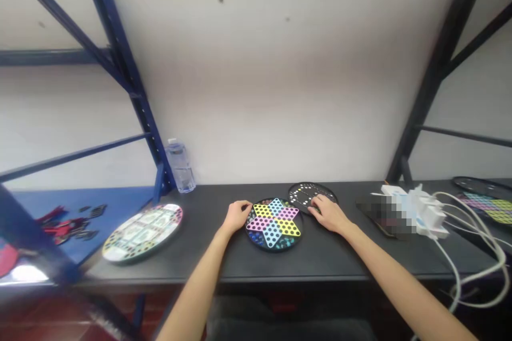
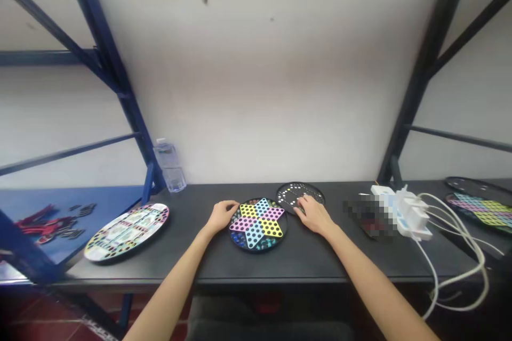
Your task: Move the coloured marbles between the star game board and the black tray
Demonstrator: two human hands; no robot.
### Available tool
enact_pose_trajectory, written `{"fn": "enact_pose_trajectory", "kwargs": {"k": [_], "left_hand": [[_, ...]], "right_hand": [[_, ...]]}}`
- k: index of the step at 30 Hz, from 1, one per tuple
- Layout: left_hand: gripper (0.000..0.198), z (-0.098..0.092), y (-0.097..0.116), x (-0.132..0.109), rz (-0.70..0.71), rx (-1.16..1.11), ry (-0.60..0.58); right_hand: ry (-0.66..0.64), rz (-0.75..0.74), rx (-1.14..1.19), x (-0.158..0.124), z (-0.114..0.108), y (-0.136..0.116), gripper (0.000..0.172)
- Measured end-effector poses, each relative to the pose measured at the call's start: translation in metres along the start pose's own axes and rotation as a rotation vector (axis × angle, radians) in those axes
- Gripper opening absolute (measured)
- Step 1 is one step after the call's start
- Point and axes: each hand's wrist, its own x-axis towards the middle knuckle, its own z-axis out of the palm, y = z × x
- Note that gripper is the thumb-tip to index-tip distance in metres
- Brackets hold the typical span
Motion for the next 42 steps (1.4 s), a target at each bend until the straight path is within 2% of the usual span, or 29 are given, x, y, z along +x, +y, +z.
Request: {"fn": "enact_pose_trajectory", "kwargs": {"k": [10, 16, 21, 26, 31, 34, 38, 42], "left_hand": [[0.027, 0.0, 0.0, -0.001, 0.007, 0.003, 0.01], [0.028, 0.0, 0.0, -0.001, -0.005, 0.009, -0.002], [0.027, -0.001, 0.002, -0.001, 0.005, 0.006, -0.001], [0.026, -0.003, 0.004, -0.001, -0.018, 0.004, -0.017], [0.027, -0.004, 0.003, -0.001, -0.009, 0.006, -0.015], [0.026, -0.003, 0.001, 0.0, -0.012, -0.013, -0.006], [0.033, -0.003, 0.0, 0.001, -0.045, -0.058, 0.002], [0.039, -0.004, 0.001, 0.0, -0.044, -0.084, 0.008]], "right_hand": [[0.024, 0.016, 0.072, 0.001, 0.003, 0.006, 0.029], [0.054, 0.097, 0.175, 0.004, 0.011, 0.02, 0.037], [0.107, 0.151, 0.185, 0.004, 0.005, 0.02, 0.037], [0.178, 0.141, 0.197, 0.004, -0.004, -0.012, 0.02], [0.057, -0.023, 0.39, -0.008, -0.011, -0.066, 0.012], [0.022, -0.084, 0.444, -0.018, -0.018, -0.089, 0.009], [-0.128, -0.224, 0.465, -0.022, -0.029, -0.101, 0.013], [-0.24, -0.277, 0.322, -0.016, -0.04, -0.105, 0.013]]}}
